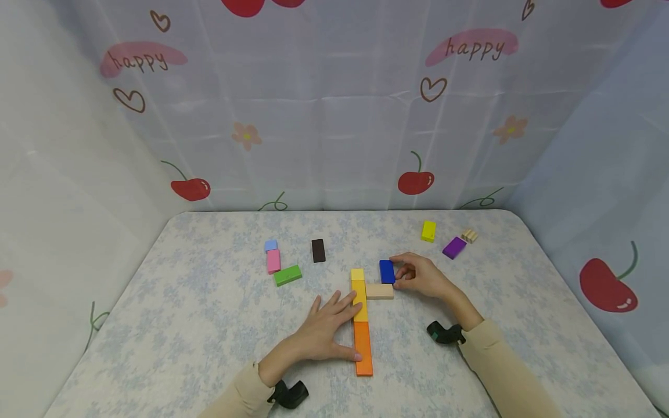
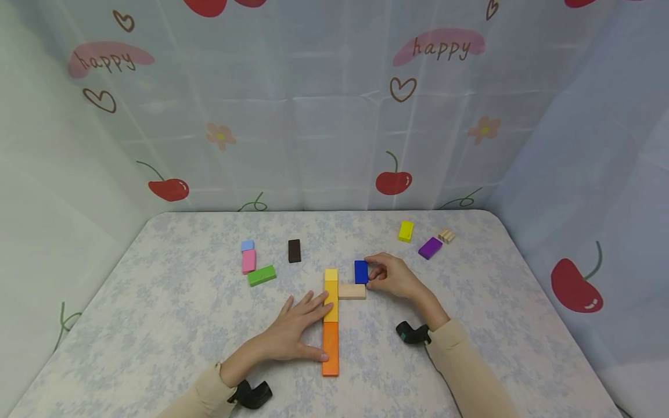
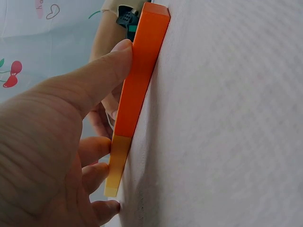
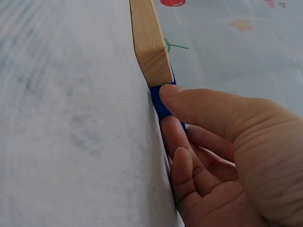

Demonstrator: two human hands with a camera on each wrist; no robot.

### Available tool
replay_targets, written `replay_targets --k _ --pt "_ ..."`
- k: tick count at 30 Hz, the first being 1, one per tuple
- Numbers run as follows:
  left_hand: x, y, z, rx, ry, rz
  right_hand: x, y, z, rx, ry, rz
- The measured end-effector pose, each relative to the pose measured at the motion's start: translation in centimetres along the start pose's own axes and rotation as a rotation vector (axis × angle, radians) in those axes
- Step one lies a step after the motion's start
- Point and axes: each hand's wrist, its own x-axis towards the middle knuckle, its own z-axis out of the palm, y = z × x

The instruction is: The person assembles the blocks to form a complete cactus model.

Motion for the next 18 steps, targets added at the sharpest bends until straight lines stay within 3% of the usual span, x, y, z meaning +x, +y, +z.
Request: replay_targets --k 18 --pt "0.08 -0.12 0.09 0.014 0.005 0.007 0.05 -0.14 0.08 -0.007 -0.010 0.031"
